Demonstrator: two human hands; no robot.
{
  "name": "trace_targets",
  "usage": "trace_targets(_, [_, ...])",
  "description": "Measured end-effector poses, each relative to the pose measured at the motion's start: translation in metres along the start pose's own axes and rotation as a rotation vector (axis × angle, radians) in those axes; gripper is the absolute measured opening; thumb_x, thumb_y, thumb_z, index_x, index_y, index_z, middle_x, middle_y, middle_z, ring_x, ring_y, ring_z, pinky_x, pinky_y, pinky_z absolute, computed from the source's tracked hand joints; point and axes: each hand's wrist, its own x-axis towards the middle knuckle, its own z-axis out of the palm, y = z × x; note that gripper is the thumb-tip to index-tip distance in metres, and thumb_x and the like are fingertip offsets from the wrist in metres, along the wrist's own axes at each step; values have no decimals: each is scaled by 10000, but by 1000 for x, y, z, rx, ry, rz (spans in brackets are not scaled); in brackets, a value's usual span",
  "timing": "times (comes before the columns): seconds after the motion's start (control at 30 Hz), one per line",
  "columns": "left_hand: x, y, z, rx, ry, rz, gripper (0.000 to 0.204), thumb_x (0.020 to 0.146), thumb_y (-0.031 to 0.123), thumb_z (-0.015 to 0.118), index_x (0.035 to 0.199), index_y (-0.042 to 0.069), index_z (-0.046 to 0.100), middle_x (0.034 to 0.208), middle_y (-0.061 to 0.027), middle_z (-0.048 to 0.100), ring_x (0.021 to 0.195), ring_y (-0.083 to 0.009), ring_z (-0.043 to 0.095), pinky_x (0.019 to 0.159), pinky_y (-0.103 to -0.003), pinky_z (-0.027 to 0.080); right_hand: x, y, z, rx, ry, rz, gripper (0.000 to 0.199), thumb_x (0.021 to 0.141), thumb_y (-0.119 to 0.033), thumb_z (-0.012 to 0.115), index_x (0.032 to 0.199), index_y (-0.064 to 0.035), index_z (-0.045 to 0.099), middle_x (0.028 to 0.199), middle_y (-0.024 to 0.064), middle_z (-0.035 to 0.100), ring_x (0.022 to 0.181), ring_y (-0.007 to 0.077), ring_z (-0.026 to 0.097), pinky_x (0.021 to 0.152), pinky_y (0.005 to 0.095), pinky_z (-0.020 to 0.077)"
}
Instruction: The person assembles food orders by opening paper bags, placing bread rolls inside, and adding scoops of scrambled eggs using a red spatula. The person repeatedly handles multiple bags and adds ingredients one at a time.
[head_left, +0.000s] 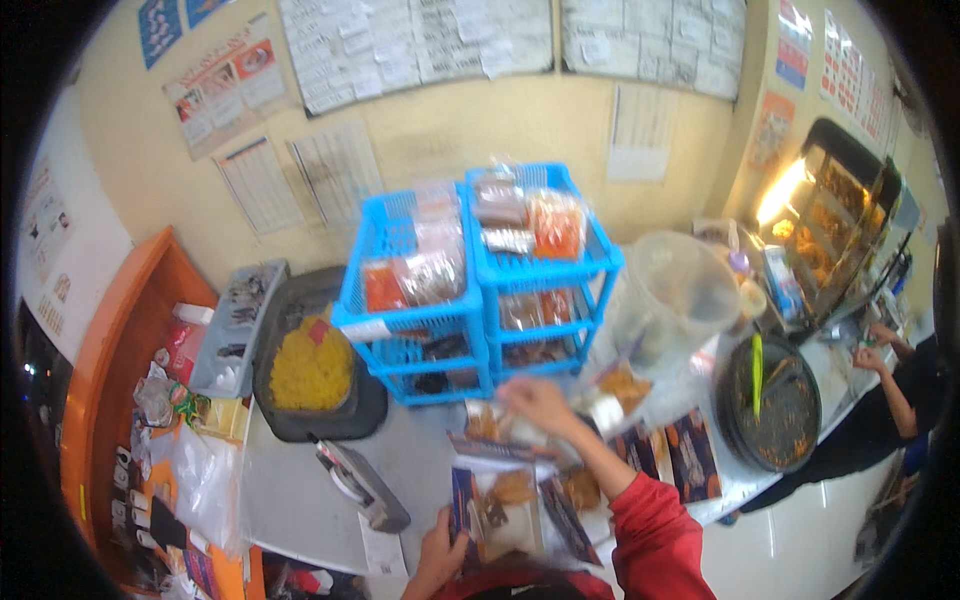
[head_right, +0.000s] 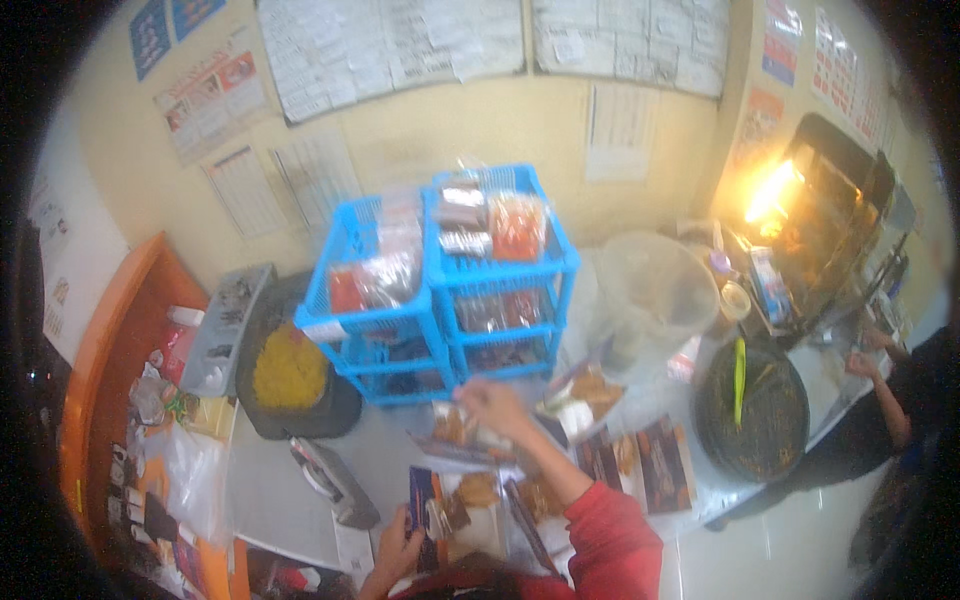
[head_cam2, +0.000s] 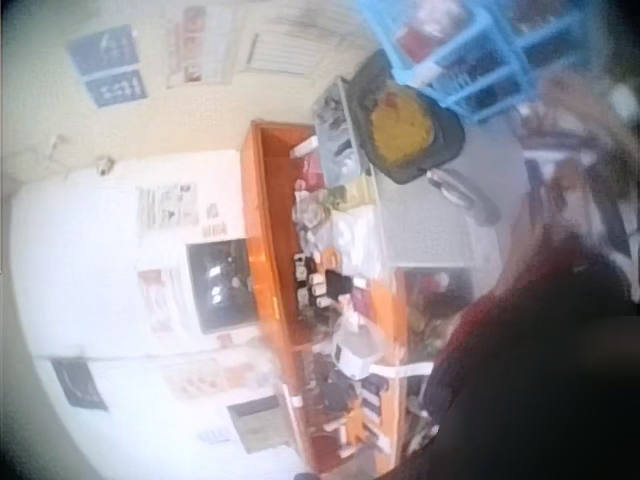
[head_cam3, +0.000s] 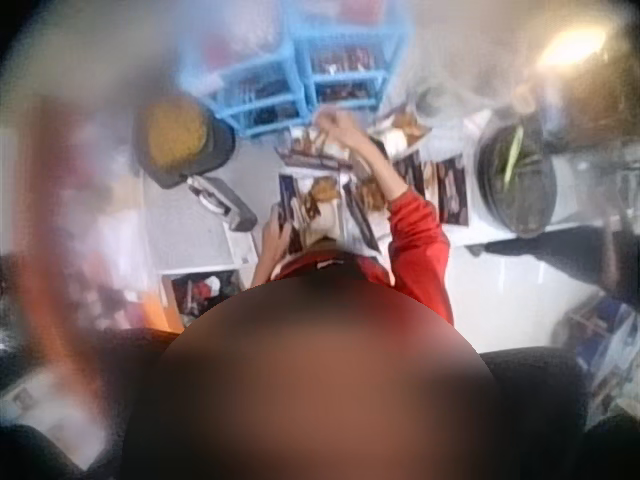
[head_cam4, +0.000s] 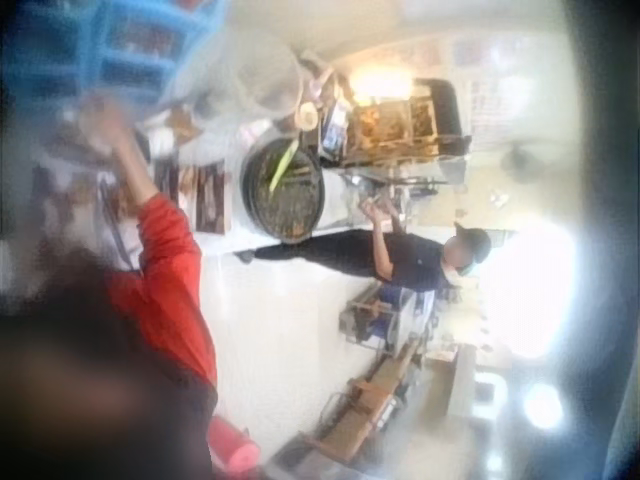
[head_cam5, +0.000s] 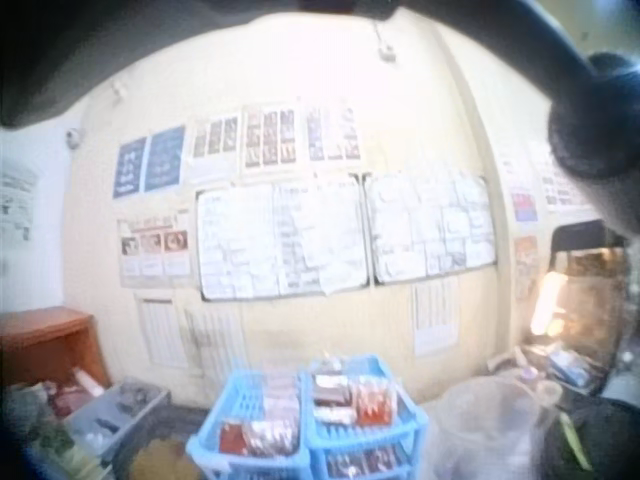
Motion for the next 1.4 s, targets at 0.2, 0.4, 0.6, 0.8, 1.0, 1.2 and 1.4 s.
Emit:
trace_targets(0.2, [-9,28,-21,-333,-25,174,357,939,199,528,1255,38,487,991,-167,650,868,-264,635,793,-372,486,16,-70,-42,-651,-287,-278,316,844,-360,631,1015,-95,642,962,170,655,854,320,629,752,380,488])
trace_targets(0.4, [0,2,-7,-364,-36,-92,331,956,237,512,1218,35,522,912,-124,635,771,-199,602,740,-316,488,129,-147,-133,-652,296,-559,184,750,-143,698,924,-93,667,783,141,649,753,324,637,683,411,488])
trace_targets(0.6, [9,-22,-6,-320,77,-45,293,960,236,503,1171,40,555,890,-109,640,774,-195,608,713,-308,483,204,-116,-126,-890,220,-504,143,799,-182,644,855,-55,677,785,148,668,718,331,634,684,421,494])
trace_targets(0.8, [0,-30,-13,-178,205,132,284,962,233,497,1147,31,574,877,-100,647,787,-187,604,715,-303,478,139,-157,-180,-328,399,-562,194,873,-186,599,851,-6,666,702,149,642,607,255,597,588,335,468])
trace_targets(1.0, [7,-39,-15,-51,31,71,307,963,262,504,1142,27,586,884,-105,651,795,-165,600,725,-302,478,-23,-125,-215,-394,353,-188,271,865,-277,623,825,-13,666,628,164,597,521,242,546,529,321,439])
trace_targets(1.2, [2,-27,-11,-18,-101,172,317,949,263,528,1138,17,591,985,-167,652,903,-242,617,810,-350,472,-79,10,-203,-355,248,71,232,822,-265,625,820,-44,696,720,192,641,673,337,629,642,391,496])
trace_targets(1.4, [12,-30,-5,167,-91,230,367,912,275,583,1150,-4,587,1071,-206,637,1017,-313,606,874,-394,457,-34,118,-171,-594,187,320,323,730,-335,690,817,-24,695,787,212,659,745,367,649,685,418,514])
